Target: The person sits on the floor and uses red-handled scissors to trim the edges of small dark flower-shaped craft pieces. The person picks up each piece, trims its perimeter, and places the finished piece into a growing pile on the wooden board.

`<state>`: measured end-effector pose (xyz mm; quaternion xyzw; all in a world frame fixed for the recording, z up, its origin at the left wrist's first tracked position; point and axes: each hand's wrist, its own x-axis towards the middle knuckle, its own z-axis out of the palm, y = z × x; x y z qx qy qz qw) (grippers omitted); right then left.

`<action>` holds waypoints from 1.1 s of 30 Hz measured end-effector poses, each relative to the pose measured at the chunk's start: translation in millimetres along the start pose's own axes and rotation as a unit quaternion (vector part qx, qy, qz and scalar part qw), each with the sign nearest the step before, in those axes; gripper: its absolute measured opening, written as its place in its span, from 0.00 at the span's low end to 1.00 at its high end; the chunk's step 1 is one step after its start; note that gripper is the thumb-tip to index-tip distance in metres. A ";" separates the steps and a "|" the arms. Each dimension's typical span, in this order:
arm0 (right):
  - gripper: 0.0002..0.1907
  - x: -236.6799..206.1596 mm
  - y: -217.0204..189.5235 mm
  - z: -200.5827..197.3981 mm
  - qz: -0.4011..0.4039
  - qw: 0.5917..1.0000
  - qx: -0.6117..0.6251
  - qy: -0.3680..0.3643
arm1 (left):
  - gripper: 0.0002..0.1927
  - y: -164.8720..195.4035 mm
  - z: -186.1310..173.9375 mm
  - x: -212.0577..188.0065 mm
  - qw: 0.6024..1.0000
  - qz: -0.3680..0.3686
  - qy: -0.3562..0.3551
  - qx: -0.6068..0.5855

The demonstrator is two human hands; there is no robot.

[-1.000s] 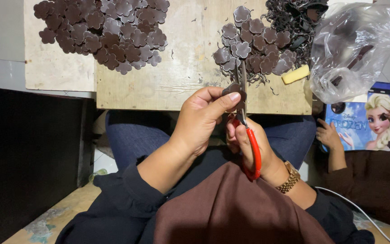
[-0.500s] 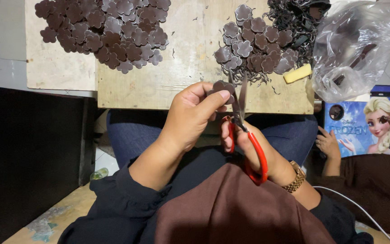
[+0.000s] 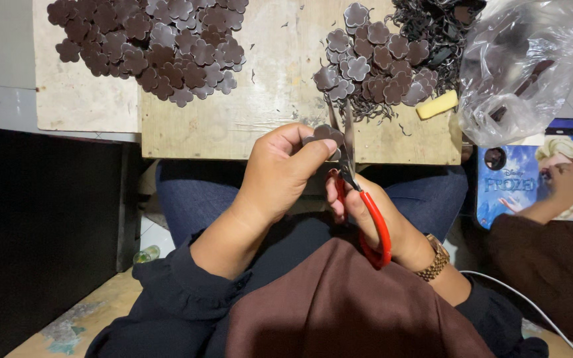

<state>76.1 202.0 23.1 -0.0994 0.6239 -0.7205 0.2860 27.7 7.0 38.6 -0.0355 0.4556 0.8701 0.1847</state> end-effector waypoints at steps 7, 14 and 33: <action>0.31 -0.1 -4.0 -1.8 0.001 1.000 -0.027 0.000 | 0.07 1.8 -0.4 -2.1 1.000 0.005 -0.008 0.012; 0.30 1.4 -5.1 -3.1 -0.006 0.998 -0.058 0.006 | 0.07 2.0 0.1 -2.0 1.000 0.012 -0.009 0.012; 0.32 2.9 -10.7 8.6 0.001 0.996 0.073 -0.053 | 0.08 12.0 9.7 -9.1 1.000 0.009 0.013 0.009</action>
